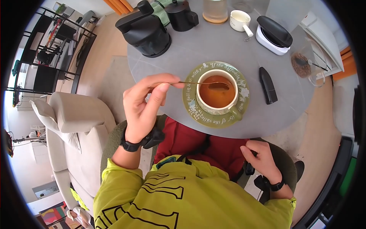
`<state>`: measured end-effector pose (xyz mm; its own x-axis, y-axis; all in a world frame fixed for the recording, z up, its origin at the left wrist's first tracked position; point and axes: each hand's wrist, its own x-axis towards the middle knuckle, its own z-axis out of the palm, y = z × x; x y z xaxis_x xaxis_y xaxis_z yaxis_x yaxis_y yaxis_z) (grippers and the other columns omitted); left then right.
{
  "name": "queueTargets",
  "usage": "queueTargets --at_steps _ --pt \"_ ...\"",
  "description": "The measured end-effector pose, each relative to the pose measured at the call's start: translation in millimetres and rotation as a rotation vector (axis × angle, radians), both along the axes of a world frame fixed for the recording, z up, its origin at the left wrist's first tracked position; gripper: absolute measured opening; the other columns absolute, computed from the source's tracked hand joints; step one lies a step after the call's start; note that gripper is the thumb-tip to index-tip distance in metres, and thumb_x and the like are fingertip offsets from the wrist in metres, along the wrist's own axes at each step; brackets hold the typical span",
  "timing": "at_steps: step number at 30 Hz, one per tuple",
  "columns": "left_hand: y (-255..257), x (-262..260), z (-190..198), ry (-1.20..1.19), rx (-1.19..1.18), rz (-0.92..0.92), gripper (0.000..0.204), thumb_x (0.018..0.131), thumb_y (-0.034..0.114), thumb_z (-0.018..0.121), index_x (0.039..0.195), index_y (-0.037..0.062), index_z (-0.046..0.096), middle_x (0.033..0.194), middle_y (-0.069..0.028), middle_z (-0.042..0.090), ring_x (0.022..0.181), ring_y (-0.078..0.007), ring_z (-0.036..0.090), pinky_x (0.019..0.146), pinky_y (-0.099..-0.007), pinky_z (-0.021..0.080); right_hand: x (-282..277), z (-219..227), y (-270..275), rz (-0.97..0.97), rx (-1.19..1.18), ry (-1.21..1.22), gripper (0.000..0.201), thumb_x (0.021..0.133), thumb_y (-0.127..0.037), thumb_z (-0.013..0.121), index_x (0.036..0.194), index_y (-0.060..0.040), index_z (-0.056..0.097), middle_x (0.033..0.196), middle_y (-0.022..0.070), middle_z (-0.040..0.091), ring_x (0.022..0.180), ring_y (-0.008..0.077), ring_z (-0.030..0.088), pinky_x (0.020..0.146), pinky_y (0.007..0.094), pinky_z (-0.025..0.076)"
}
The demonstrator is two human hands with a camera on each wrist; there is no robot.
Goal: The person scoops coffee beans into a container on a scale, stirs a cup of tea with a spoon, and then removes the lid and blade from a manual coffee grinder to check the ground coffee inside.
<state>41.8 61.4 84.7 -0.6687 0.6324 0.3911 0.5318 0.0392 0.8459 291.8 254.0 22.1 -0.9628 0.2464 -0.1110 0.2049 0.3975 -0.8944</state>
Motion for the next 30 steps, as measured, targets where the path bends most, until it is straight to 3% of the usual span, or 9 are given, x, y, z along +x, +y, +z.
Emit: queueTargets --at_steps 5,8,14,18,22,25,27,28,30 --pt "-12 -13 -9 -0.082 -0.158 -0.113 0.021 0.096 0.010 0.049 0.106 -0.0034 0.063 0.089 -0.0143 0.070 0.058 -0.0069 0.047 0.055 -0.0193 0.041 -4 4 -3 0.008 0.043 0.001 0.029 0.084 -0.005 0.064 0.066 0.0005 0.042 0.056 0.0108 0.035 0.048 0.0224 0.033 0.044 0.0325 0.029" --pt "-21 -18 -17 -0.175 -0.069 -0.134 0.020 0.094 0.008 0.053 0.106 -0.0004 0.066 0.091 -0.0079 0.072 0.058 -0.0041 0.047 0.053 -0.0188 0.042 -3 4 -5 -0.005 0.034 -0.005 0.029 0.084 -0.004 0.064 0.066 0.0005 0.042 0.056 0.0103 0.034 0.048 0.0208 0.033 0.044 0.0320 0.029" --pt "-25 -21 -30 -0.353 -0.029 -0.150 0.022 0.097 0.009 0.050 0.111 -0.0011 0.064 0.095 -0.0091 0.071 0.059 -0.0041 0.046 0.056 -0.0182 0.041 -5 23 -2 -0.099 -0.131 -0.047 0.030 0.087 -0.004 0.060 0.061 -0.0011 0.045 0.051 0.0034 0.045 0.046 0.0121 0.040 0.046 0.0280 0.031" --pt "-22 -20 -26 -0.314 0.029 -0.071 0.024 0.097 0.012 0.048 0.109 -0.0035 0.062 0.093 -0.0146 0.069 0.058 -0.0066 0.045 0.055 -0.0194 0.038 -8 31 -3 -0.173 -0.186 -0.026 0.031 0.089 -0.003 0.057 0.060 -0.0014 0.045 0.050 0.0020 0.046 0.046 0.0107 0.043 0.047 0.0267 0.032" --pt "-26 -22 -32 -0.304 -0.048 -0.142 0.024 0.098 0.013 0.048 0.109 -0.0032 0.062 0.093 -0.0146 0.069 0.058 -0.0065 0.046 0.055 -0.0191 0.038 -13 34 -7 -0.179 -0.191 -0.013 0.032 0.092 -0.004 0.054 0.061 -0.0016 0.046 0.052 0.0013 0.047 0.047 0.0088 0.043 0.047 0.0254 0.032" --pt "-29 -22 -32 -0.312 -0.029 -0.131 0.025 0.098 0.014 0.048 0.110 -0.0028 0.062 0.092 -0.0148 0.069 0.057 -0.0065 0.045 0.055 -0.0190 0.038 -22 38 -10 -0.244 -0.345 0.013 0.026 0.096 -0.007 0.050 0.071 -0.0020 0.049 0.057 0.0002 0.050 0.049 0.0056 0.044 0.046 0.0218 0.031" --pt "-31 -23 -31 -0.405 0.026 -0.094 0.023 0.098 0.011 0.049 0.111 -0.0014 0.064 0.092 -0.0111 0.071 0.055 -0.0042 0.045 0.055 -0.0179 0.039 -31 39 -12 -0.399 -0.472 0.033 0.018 0.099 -0.010 0.047 0.083 -0.0016 0.050 0.064 0.0002 0.053 0.050 0.0033 0.046 0.045 0.0182 0.031" --pt "-31 -23 -32 -0.404 0.026 -0.100 0.023 0.098 0.011 0.049 0.111 -0.0014 0.064 0.092 -0.0111 0.071 0.055 -0.0042 0.045 0.055 -0.0179 0.039 -34 35 -9 -0.366 -0.475 0.051 0.010 0.099 -0.011 0.048 0.099 -0.0017 0.049 0.070 0.0021 0.054 0.049 0.0032 0.046 0.043 0.0172 0.031" --pt "-33 -22 -33 -0.554 0.031 -0.083 0.025 0.098 0.014 0.049 0.111 -0.0012 0.064 0.091 -0.0122 0.070 0.053 -0.0037 0.043 0.052 -0.0176 0.035 -44 41 -14 -0.377 -0.485 0.018 0.013 0.098 -0.012 0.049 0.106 -0.0018 0.047 0.072 0.0030 0.055 0.048 0.0039 0.046 0.042 0.0174 0.031"
